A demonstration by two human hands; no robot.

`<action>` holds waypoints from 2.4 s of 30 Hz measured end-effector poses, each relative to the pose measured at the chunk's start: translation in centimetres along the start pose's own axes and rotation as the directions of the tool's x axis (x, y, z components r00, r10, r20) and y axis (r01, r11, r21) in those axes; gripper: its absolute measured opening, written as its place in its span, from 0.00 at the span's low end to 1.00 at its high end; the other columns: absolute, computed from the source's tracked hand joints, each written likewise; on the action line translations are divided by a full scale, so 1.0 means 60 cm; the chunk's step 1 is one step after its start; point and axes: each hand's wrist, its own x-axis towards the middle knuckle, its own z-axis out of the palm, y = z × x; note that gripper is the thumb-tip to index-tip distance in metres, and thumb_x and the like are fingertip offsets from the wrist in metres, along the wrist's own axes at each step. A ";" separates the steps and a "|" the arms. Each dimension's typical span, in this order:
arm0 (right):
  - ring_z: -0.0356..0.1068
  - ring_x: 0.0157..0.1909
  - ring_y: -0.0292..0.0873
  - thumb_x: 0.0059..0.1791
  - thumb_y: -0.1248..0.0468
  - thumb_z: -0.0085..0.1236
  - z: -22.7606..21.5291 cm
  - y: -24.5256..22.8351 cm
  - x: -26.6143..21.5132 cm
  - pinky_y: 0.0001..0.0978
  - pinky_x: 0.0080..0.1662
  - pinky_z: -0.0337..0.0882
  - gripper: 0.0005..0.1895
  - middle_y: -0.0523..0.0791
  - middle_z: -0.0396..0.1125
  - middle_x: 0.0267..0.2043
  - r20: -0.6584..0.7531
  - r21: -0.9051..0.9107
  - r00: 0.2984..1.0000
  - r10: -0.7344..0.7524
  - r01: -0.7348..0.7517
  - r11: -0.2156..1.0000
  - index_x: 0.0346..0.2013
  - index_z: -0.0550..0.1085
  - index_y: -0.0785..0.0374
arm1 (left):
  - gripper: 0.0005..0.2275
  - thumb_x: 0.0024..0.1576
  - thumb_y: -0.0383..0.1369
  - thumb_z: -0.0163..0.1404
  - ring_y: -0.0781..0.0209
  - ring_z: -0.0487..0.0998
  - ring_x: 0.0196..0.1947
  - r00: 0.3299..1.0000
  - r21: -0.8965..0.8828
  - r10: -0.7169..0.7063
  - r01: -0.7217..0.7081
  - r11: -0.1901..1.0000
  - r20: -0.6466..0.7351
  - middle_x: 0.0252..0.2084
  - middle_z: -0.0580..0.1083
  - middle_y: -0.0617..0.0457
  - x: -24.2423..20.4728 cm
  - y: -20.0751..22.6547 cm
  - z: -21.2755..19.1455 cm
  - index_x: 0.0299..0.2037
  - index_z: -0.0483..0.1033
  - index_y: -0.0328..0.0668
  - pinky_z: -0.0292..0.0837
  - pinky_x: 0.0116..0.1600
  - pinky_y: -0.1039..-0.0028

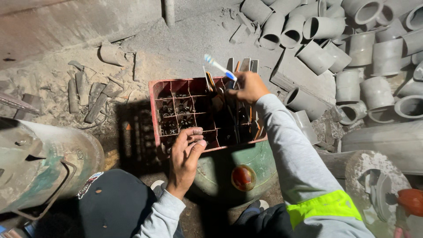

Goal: The person sits on the ground and uses a toothbrush to apply a reddish substance from a small container onto curved white plastic pieces. They repeatedly dip the brush, paint the pieces, and place them into a red compartmentalized tray.

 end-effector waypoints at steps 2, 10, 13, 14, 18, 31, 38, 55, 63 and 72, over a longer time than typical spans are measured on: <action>0.76 0.38 0.48 0.43 0.59 0.70 -0.036 -0.027 -0.027 0.39 0.46 0.75 0.25 0.50 0.76 0.35 -0.072 0.046 0.997 0.023 -0.019 0.999 0.54 0.79 0.59 | 0.17 0.58 0.33 0.52 0.56 0.75 0.53 1.000 0.027 -0.026 0.026 0.999 0.005 0.54 0.73 0.43 -0.004 -0.003 0.000 0.54 0.71 0.32 0.72 0.60 0.66; 0.76 0.41 0.55 0.41 0.66 0.61 0.002 -0.176 -0.315 0.42 0.46 0.75 0.20 0.55 0.71 0.38 0.062 0.198 0.995 -0.081 0.068 0.978 0.46 0.72 0.68 | 0.34 0.65 0.51 0.41 0.51 0.59 0.75 0.933 0.146 -0.005 -0.051 0.988 0.360 0.76 0.57 0.38 -0.022 -0.020 0.042 0.76 0.49 0.38 0.52 0.74 0.63; 0.73 0.47 0.60 0.40 0.68 0.61 0.023 -0.184 -0.381 0.42 0.51 0.73 0.27 0.59 0.70 0.46 -0.053 0.278 0.952 -0.303 0.305 0.911 0.53 0.70 0.72 | 0.33 0.66 0.55 0.30 0.51 0.61 0.73 0.899 0.146 -0.129 0.073 0.987 0.418 0.76 0.58 0.43 -0.036 -0.027 0.062 0.76 0.50 0.44 0.54 0.73 0.63; 0.71 0.50 0.63 0.39 0.68 0.61 0.023 -0.176 -0.392 0.43 0.54 0.72 0.30 0.61 0.69 0.50 -0.111 0.265 0.920 -0.376 0.392 0.881 0.55 0.68 0.75 | 0.32 0.66 0.54 0.28 0.50 0.64 0.71 0.893 0.150 -0.134 0.075 0.986 0.429 0.77 0.58 0.45 -0.040 -0.029 0.069 0.76 0.52 0.43 0.56 0.72 0.63; 0.78 0.48 0.51 0.45 0.64 0.64 -0.049 -0.017 -0.386 0.39 0.51 0.76 0.19 0.54 0.76 0.47 0.139 0.129 0.984 -0.108 0.090 0.988 0.50 0.78 0.64 | 0.30 0.65 0.52 0.29 0.50 0.69 0.67 0.892 0.210 -0.199 0.121 0.970 0.405 0.74 0.61 0.49 -0.045 -0.029 0.068 0.72 0.59 0.43 0.67 0.67 0.61; 0.59 0.68 0.53 0.38 0.53 0.73 0.043 0.439 -0.235 0.47 0.63 0.62 0.40 0.50 0.62 0.66 0.130 -0.561 0.947 0.294 -0.175 0.809 0.62 0.68 0.57 | 0.28 0.65 0.50 0.30 0.53 0.75 0.62 0.935 0.276 -0.226 0.149 0.950 0.272 0.67 0.72 0.49 -0.029 -0.019 0.048 0.66 0.67 0.37 0.71 0.60 0.65; 0.61 0.65 0.54 0.39 0.58 0.70 0.057 0.433 -0.251 0.47 0.62 0.61 0.34 0.50 0.65 0.60 -0.003 -0.514 0.973 0.233 -0.201 0.834 0.58 0.70 0.59 | 0.28 0.65 0.49 0.31 0.52 0.76 0.63 0.949 0.245 -0.212 0.153 0.957 0.234 0.66 0.72 0.46 -0.023 -0.015 0.044 0.65 0.67 0.35 0.72 0.59 0.66; 0.74 0.35 0.47 0.47 0.42 0.59 -0.076 0.396 -0.326 0.42 0.38 0.73 0.31 0.52 0.75 0.35 0.071 0.185 0.780 0.621 -0.622 0.761 0.44 0.78 0.70 | 0.27 0.67 0.46 0.31 0.55 0.74 0.62 0.955 0.259 -0.193 0.133 0.957 0.225 0.64 0.71 0.48 -0.027 -0.004 0.031 0.64 0.69 0.32 0.69 0.62 0.66; 0.78 0.40 0.38 0.51 0.54 0.62 -0.155 0.266 -0.605 0.33 0.45 0.79 0.19 0.45 0.77 0.40 -0.612 0.623 0.681 0.403 0.100 0.776 0.47 0.72 0.67 | 0.27 0.68 0.45 0.30 0.49 0.75 0.60 0.949 0.164 -0.161 0.119 0.979 0.270 0.65 0.70 0.42 -0.053 -0.018 0.021 0.64 0.67 0.25 0.77 0.58 0.62; 0.74 0.34 0.43 0.52 0.57 0.64 0.006 0.378 -0.724 0.40 0.40 0.74 0.13 0.44 0.73 0.31 -0.367 0.907 0.537 0.760 0.025 0.420 0.38 0.76 0.65 | 0.28 0.68 0.46 0.31 0.45 0.76 0.58 0.960 0.044 -0.217 0.213 0.976 0.178 0.63 0.71 0.38 -0.088 0.002 0.001 0.63 0.67 0.24 0.79 0.54 0.60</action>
